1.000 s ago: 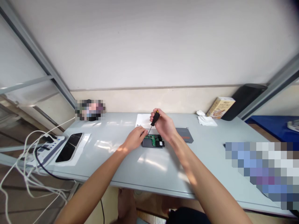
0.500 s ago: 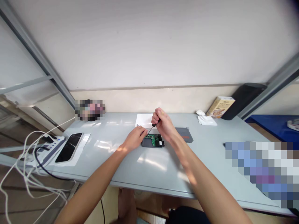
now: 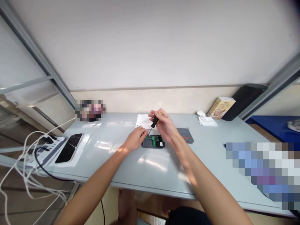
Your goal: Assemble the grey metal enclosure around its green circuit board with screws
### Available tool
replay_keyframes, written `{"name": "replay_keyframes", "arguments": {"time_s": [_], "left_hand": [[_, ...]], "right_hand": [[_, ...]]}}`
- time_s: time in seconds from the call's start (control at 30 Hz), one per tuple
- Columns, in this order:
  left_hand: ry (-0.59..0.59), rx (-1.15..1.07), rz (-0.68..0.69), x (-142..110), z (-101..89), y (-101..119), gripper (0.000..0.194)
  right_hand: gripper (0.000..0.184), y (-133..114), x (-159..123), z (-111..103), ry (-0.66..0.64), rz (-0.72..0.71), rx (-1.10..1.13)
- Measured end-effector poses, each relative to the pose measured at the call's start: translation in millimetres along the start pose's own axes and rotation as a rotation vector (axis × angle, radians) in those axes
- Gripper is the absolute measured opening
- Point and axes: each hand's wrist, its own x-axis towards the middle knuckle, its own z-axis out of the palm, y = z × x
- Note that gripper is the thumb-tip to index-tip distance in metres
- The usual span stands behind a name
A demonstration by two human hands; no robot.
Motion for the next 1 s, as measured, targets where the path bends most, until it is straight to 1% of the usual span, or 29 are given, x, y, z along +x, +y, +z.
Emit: {"name": "replay_keyframes", "arguments": {"time_s": [0.07,0.13,0.27,0.43,0.53,0.6,0.7,0.8,0.9,1.0], "left_hand": [[0.000,0.001,-0.004,0.0,-0.1,0.2,0.040],[-0.006,0.001,-0.008,0.1,-0.1,0.0,0.039],[-0.012,0.001,-0.021,0.1,0.0,-0.7,0.038],[-0.015,-0.004,-0.016,-0.4,0.7,-2.9,0.040],[-0.012,0.000,-0.017,-0.4,1.0,-3.7,0.040],[-0.013,-0.004,-0.011,-0.3,1.1,-3.5,0.040],[-0.008,-0.004,-0.006,-0.1,1.2,-2.6,0.041],[-0.009,0.002,-0.011,-0.1,0.7,-0.8,0.041],[-0.014,0.002,-0.021,0.0,-0.7,1.4,0.040],[-0.019,-0.001,-0.024,0.3,-1.7,2.6,0.039]], "right_hand": [[0.047,-1.0,-0.2,0.2,-0.011,0.011,0.003],[0.048,-0.8,-0.3,0.6,-0.039,0.002,-0.008],[0.041,0.7,0.9,1.2,-0.071,-0.028,-0.019],[0.032,0.0,3.2,-1.4,-0.079,0.034,0.049],[0.027,0.2,2.5,-1.9,-0.061,0.019,0.013],[0.029,0.3,1.3,-1.1,-0.038,-0.005,-0.010],[0.040,-0.9,-0.6,0.6,-0.005,0.008,-0.003],[0.048,-2.1,-1.5,1.3,-0.030,0.021,0.010],[0.046,-2.0,-1.0,1.4,-0.069,0.000,0.009],[0.042,-1.6,0.6,0.8,-0.068,-0.010,0.006]]}}
